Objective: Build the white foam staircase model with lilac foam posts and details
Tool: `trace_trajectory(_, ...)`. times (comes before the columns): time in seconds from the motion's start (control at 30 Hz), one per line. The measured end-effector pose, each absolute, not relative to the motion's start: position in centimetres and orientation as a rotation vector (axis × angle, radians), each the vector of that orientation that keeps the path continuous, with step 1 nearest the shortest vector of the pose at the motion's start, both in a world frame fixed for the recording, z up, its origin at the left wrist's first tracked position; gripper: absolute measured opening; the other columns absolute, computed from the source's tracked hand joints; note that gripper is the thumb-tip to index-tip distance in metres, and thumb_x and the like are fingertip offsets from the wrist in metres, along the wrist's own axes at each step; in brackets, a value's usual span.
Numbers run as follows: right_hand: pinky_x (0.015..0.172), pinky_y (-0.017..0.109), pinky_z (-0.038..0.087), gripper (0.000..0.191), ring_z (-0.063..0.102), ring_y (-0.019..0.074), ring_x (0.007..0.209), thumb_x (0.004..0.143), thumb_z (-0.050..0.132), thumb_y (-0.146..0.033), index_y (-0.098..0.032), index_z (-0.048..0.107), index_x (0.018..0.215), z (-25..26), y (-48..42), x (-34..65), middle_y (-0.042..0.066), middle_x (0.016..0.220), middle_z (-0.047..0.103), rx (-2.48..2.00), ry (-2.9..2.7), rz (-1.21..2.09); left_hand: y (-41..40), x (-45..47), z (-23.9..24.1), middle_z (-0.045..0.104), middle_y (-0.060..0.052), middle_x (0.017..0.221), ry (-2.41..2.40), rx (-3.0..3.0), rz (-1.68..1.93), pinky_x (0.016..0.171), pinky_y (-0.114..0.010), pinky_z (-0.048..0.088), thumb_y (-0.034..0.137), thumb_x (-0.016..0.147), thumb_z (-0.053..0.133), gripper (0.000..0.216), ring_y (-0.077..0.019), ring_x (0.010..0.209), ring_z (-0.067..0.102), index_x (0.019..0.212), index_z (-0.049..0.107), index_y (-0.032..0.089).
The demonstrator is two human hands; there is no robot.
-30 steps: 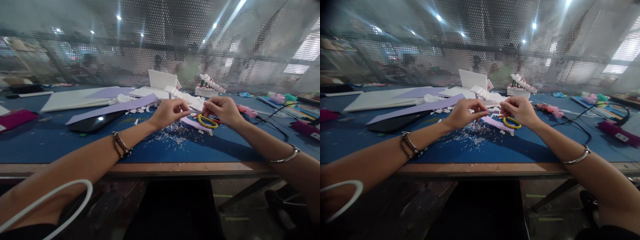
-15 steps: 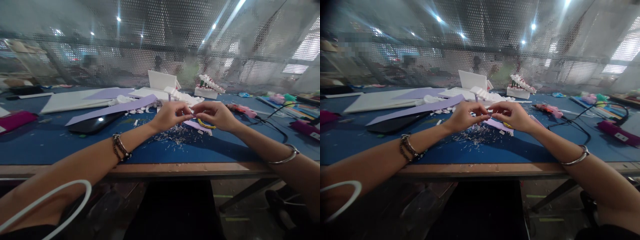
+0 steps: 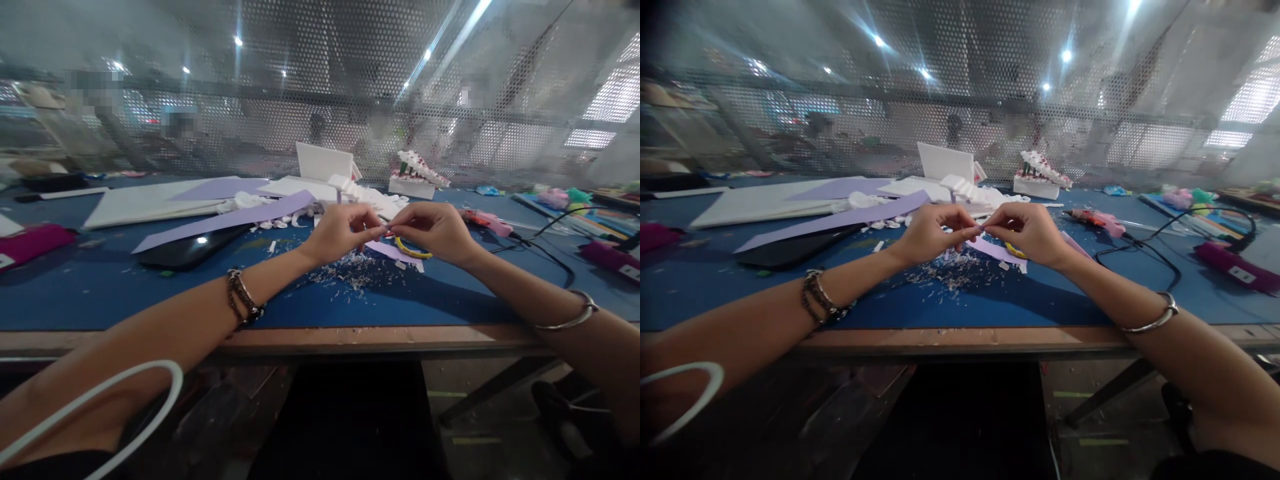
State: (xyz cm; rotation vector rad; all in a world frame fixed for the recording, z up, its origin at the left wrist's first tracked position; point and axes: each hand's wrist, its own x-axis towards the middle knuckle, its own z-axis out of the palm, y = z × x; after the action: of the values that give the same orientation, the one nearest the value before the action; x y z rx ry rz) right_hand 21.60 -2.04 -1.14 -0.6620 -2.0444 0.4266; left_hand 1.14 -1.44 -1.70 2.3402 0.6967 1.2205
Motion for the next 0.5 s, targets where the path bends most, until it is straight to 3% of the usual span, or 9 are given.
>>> trace_trajectory(0.23, 0.061, 0.023, 0.048, 0.018, 0.058, 0.0088, 0.067, 0.076, 0.067, -0.031, -0.015, 0.058, 0.072, -0.94, -1.75, 21.82, 0.001, 0.073, 0.063, -0.687, -2.018, 0.382, -1.46, 1.08, -1.35, 0.065, -0.003, 0.064, 0.701, 2.317, 1.237, 0.043, -0.014, 0.045, 0.045, 0.077, 0.066, 0.034, -0.0044, 0.043, 0.054, 0.075, 0.060, 0.011)
trace_trajectory(0.5, 0.067, 0.023, 0.049, 0.021, 0.061, 0.0114, 0.079, 0.081, 0.061, -0.032, -0.019, 0.068, 0.096, -0.65, -2.33, 21.70, 0.004, 0.090, 0.067, -0.697, -2.207, 0.219, -1.11, 0.86, -1.57, 0.064, -0.002, 0.062, 0.711, 2.290, 1.198, 0.042, -0.015, 0.045, 0.047, 0.075, 0.068, 0.035, -0.0056, 0.043, 0.055, 0.075, 0.059, 0.013)
